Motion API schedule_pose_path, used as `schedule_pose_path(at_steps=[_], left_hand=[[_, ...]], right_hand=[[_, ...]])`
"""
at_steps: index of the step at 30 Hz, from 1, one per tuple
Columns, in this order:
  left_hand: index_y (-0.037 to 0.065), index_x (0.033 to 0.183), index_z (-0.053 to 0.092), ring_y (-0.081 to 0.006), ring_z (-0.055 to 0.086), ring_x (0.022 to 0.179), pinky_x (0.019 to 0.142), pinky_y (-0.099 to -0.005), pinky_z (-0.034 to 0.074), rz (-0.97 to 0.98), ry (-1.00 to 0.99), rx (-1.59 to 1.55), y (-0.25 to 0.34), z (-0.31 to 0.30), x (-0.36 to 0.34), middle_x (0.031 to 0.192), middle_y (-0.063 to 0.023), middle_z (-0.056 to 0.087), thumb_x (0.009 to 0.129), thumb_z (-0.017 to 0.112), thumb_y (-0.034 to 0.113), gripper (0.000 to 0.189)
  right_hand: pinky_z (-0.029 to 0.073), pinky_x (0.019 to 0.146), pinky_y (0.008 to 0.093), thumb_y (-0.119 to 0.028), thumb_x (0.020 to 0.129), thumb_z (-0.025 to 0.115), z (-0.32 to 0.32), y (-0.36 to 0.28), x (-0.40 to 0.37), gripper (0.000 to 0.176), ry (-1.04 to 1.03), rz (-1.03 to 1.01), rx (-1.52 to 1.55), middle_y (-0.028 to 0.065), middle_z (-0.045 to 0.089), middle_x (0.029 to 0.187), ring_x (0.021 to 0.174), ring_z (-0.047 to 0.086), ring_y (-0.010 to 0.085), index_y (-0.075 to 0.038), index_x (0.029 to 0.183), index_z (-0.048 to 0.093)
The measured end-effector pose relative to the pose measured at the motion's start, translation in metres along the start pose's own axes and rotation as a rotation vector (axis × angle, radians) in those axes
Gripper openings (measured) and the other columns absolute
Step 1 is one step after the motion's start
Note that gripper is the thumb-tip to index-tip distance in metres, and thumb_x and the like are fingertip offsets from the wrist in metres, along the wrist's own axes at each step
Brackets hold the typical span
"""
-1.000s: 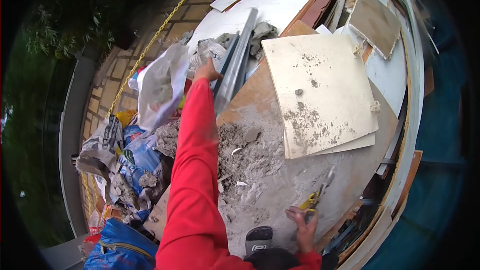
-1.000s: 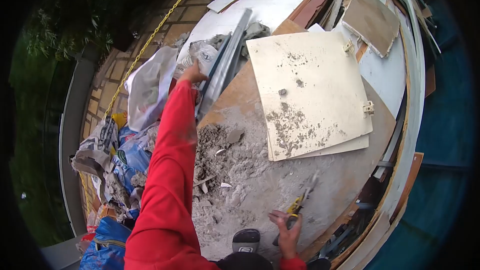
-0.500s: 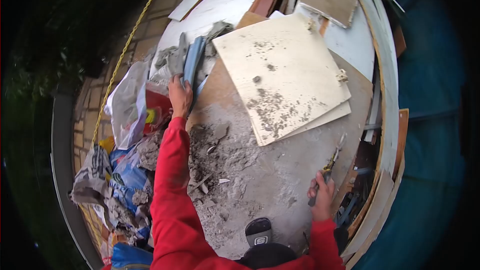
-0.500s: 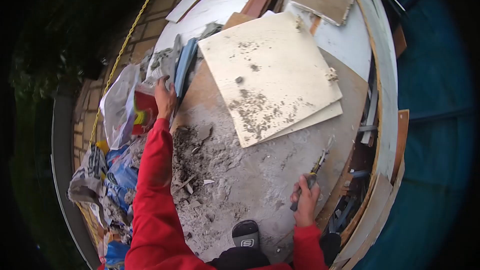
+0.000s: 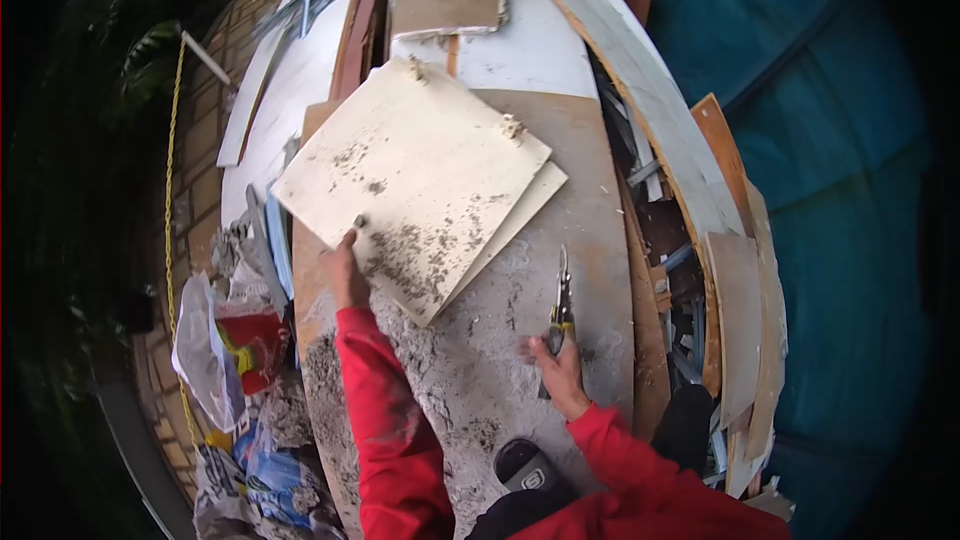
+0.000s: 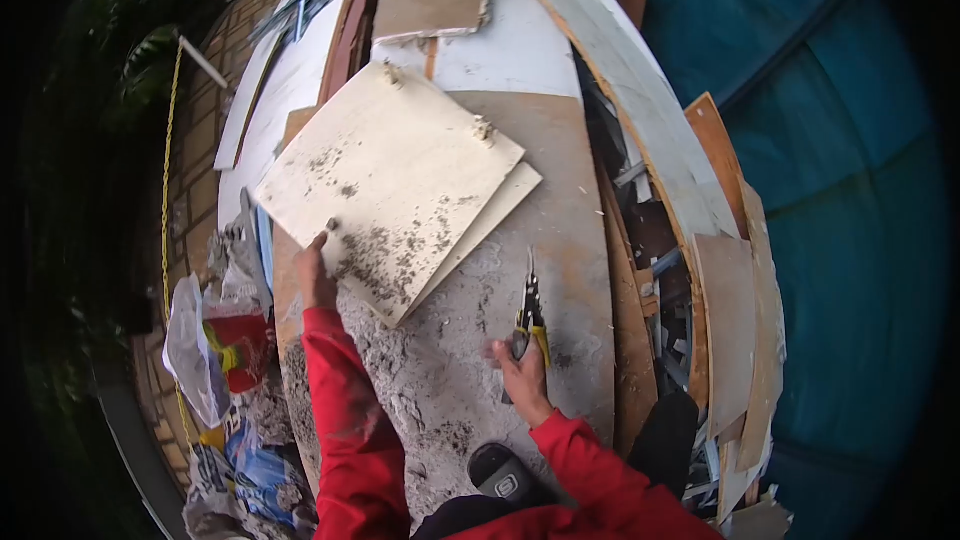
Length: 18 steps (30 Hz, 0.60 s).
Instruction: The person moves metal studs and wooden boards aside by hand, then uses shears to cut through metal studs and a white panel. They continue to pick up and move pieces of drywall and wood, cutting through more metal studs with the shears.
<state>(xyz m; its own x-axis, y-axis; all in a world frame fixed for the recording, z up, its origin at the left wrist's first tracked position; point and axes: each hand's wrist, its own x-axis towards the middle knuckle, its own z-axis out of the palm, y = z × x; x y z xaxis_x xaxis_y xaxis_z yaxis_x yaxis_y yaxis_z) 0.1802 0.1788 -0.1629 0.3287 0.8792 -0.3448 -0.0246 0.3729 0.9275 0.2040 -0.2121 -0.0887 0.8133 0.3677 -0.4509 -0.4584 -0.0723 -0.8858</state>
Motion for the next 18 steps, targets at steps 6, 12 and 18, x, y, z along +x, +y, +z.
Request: schedule_pose_path(at_steps=[6, 12, 18], left_hand=[[0.001, 0.108, 0.056, -0.0288, 0.064, 0.075, 0.059, -0.0400, 0.054, -0.397, -0.018, -0.033, 0.042, 0.007, -0.026, 0.093, -0.0152, 0.064, 0.084, 0.060, 0.020, 0.031], [0.002, 0.108, 0.054, -0.0308, 0.062, 0.075, 0.057, -0.0437, 0.053, -0.478, -0.047, -0.099, 0.020, 0.014, -0.033, 0.095, -0.0155, 0.062, 0.084, 0.059, 0.018, 0.030], [0.003, 0.115, 0.054, -0.0309, 0.062, 0.087, 0.071, -0.0450, 0.053, -0.247, 0.012, -0.277, -0.008, 0.011, -0.038, 0.105, -0.0126, 0.059, 0.077, 0.067, 0.012, 0.041]], right_hand=[[0.054, 0.072, 0.0323, -0.011, 0.093, 0.056, -0.036, 0.039, -0.044, 0.025, 0.056, 0.054, 0.044, 0.0182, 0.064, 0.098, 0.084, 0.067, 0.0239, 0.000, 0.107, 0.038], [0.055, 0.069, 0.0305, -0.010, 0.091, 0.058, -0.062, 0.048, -0.061, 0.029, 0.069, 0.071, 0.059, 0.0144, 0.065, 0.095, 0.082, 0.067, 0.0202, 0.002, 0.110, 0.040], [0.055, 0.071, 0.0301, -0.012, 0.089, 0.062, -0.086, 0.067, -0.059, 0.036, 0.119, -0.006, 0.009, 0.0142, 0.063, 0.096, 0.083, 0.066, 0.0179, 0.007, 0.110, 0.040]])
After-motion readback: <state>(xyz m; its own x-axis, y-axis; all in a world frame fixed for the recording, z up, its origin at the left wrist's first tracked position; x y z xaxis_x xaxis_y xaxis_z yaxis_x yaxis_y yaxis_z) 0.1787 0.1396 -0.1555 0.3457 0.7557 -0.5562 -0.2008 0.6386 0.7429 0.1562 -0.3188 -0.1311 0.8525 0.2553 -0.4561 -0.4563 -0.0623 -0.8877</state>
